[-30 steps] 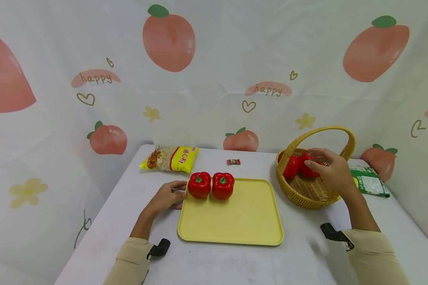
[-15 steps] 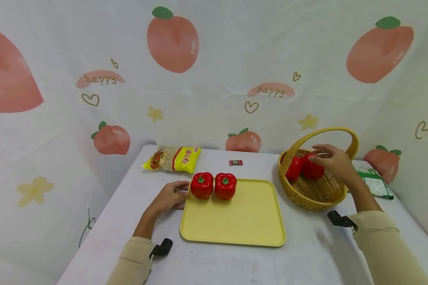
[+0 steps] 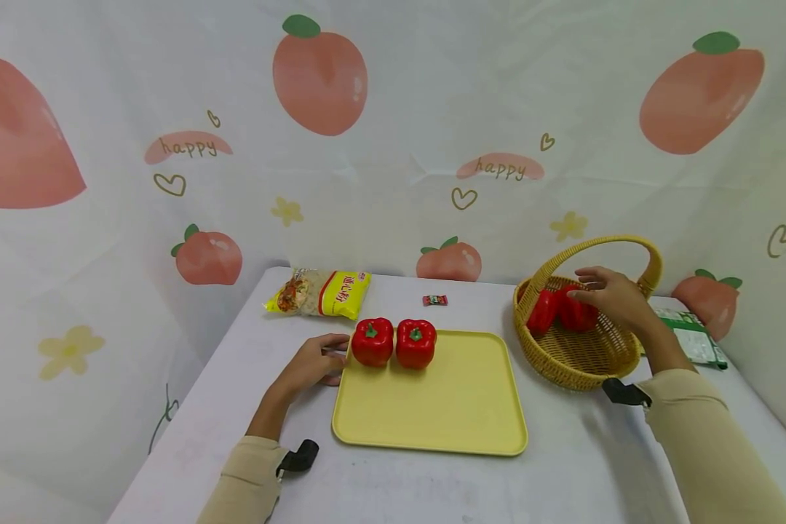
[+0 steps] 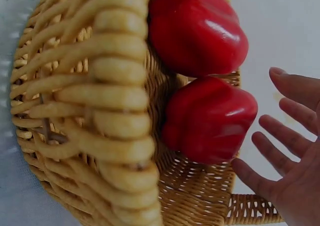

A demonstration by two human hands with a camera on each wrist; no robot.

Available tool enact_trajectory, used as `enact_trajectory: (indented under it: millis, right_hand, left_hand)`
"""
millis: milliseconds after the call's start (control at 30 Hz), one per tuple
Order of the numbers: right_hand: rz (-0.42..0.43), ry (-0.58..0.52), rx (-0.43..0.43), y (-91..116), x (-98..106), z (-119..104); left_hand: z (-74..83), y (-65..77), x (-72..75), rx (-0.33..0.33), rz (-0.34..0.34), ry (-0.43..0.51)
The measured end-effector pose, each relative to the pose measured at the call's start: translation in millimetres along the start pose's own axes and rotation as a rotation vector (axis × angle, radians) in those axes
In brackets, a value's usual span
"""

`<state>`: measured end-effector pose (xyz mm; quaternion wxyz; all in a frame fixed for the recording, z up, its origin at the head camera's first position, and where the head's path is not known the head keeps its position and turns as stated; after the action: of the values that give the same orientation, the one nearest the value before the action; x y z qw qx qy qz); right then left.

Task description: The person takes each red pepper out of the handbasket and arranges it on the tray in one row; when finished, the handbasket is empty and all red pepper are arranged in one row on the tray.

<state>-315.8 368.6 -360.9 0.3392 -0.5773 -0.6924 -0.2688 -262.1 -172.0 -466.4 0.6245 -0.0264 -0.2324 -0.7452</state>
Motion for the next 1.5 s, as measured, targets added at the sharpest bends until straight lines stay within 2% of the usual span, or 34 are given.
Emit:
enact_trajectory:
  millis: [200,467,767,1167,1500]
  right_hand:
    - [-0.057,0.006,-0.015,-3.1,-3.1,4.3]
    - [-0.058,0.044,-0.001,-6.2,-5.8,8.5]
    - [-0.093,0.092,-0.041,-6.4,-9.9,12.9]
    - [-0.073,0.106,-0.073,-4.1,-12.4,14.0]
    - [-0.076,0.145,-0.039,7.9,-13.7,11.0]
  left_hand:
    - [0.6,0.9,-0.9,0.003,0.001,-0.001]
    - [-0.9,-0.3,-0.1,-0.008,-0.003,0.002]
    - [-0.3,0.1,0.1,-0.011,0.002,0.003]
    - [-0.4,0.9,-0.8,-0.015,0.008,0.004]
    - [-1.6,0.6,0.0,-0.015,0.004,0.008]
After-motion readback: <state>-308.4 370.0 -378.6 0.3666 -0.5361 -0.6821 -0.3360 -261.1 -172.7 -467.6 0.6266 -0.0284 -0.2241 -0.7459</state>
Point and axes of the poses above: each hand's wrist, its own y-axis away from the middle knuckle, its own x-axis out of the back of the hand, z = x × y, the point moved 3 cm from there along -y, towards the middle knuckle, and after that the axes turned 5 degrees about x, right-handed, at the moved point
